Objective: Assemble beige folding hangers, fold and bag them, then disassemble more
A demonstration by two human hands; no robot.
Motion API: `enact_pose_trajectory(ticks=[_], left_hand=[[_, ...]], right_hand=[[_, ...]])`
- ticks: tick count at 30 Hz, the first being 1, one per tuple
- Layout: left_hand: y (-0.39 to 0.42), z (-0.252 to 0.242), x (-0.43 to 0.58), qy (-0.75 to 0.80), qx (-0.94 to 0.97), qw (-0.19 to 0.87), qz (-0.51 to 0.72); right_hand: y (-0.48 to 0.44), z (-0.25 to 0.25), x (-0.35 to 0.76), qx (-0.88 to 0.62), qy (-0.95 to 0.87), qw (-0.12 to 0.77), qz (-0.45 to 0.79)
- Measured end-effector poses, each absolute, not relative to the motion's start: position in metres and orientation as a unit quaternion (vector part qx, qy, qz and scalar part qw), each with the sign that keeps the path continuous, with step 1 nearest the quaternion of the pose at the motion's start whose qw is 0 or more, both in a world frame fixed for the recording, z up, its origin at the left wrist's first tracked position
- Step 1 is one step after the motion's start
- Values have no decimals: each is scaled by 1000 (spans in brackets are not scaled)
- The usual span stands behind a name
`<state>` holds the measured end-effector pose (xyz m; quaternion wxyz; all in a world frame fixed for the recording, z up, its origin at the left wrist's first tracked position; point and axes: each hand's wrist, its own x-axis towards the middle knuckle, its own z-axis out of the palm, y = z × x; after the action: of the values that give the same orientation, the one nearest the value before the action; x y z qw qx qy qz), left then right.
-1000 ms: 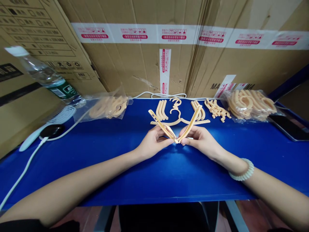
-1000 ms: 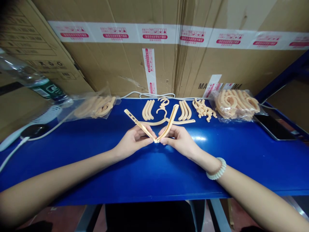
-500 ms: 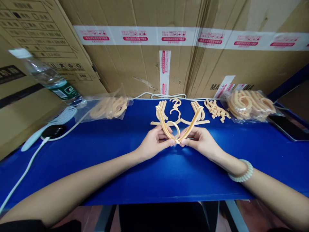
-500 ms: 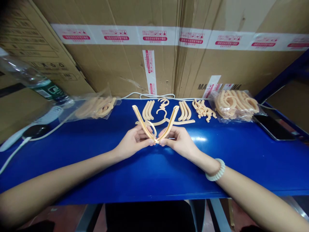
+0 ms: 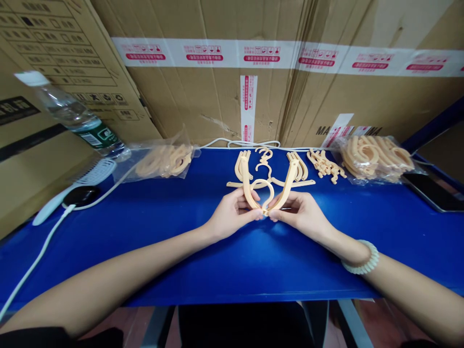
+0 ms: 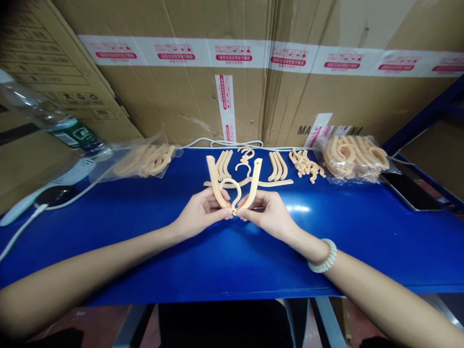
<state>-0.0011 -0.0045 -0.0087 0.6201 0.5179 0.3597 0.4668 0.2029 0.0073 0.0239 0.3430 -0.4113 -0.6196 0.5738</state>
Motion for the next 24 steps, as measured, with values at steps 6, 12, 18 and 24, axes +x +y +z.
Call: enact_pose_trajectory(ticks=[6,12,18,24], left_hand=[[-4,-9,-1,368,518,614,468],[-5,-8,0,364,512,613,479],[-6,-8,2,373,505,606,488],[-4,-2,-2,405,483,594,500]], right_hand=[[6,24,199,-422,-616,352,564],[5,24,198,-430,-610,356,563],[7,26,196,-429,-605,367,561],[19,28,208,-407,-596,365,589]])
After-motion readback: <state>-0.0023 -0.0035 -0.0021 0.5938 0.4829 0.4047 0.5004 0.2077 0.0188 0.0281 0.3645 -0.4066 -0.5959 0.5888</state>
